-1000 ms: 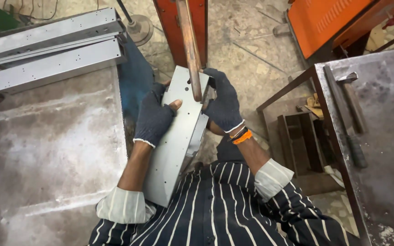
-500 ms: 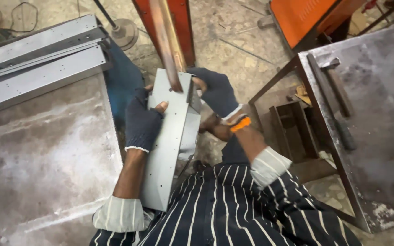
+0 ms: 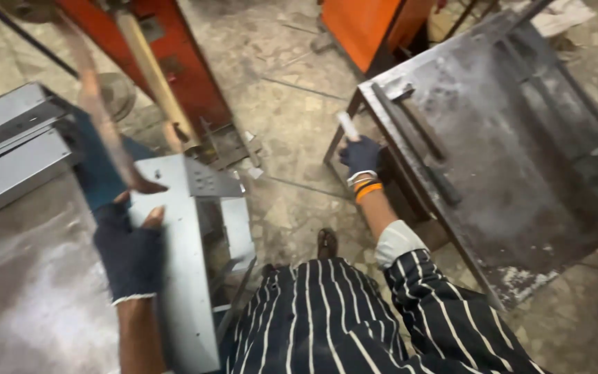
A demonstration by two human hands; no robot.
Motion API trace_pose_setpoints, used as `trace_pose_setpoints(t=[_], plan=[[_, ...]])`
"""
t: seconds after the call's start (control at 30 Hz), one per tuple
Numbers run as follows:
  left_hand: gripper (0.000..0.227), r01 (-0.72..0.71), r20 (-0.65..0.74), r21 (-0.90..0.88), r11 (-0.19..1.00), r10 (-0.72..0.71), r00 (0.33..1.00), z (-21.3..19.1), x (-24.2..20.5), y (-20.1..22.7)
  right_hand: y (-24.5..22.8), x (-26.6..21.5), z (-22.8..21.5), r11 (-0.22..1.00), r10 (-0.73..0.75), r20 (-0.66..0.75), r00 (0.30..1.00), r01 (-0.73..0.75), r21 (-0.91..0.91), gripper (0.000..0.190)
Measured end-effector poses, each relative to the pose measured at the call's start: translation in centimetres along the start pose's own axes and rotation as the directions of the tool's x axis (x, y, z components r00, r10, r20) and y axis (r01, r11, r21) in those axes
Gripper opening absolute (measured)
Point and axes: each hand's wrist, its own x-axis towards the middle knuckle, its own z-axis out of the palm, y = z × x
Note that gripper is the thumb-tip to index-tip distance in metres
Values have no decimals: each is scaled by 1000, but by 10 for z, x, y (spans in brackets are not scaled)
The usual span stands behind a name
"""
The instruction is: The person welds the corners of rectangular metal frames using a handheld welding torch. They repeatedly pick up frames, align them under the torch, and weld the joints. The person also uses a hammer to tap the frames and a metal rod to scrape the welds.
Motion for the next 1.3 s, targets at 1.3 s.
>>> trace_pose_setpoints(t=[1.3], plan=[[52,46,-105,148,988,-30,994,1,-23,-40,-88,133,-138,780,-247,29,968,217,-586,42]])
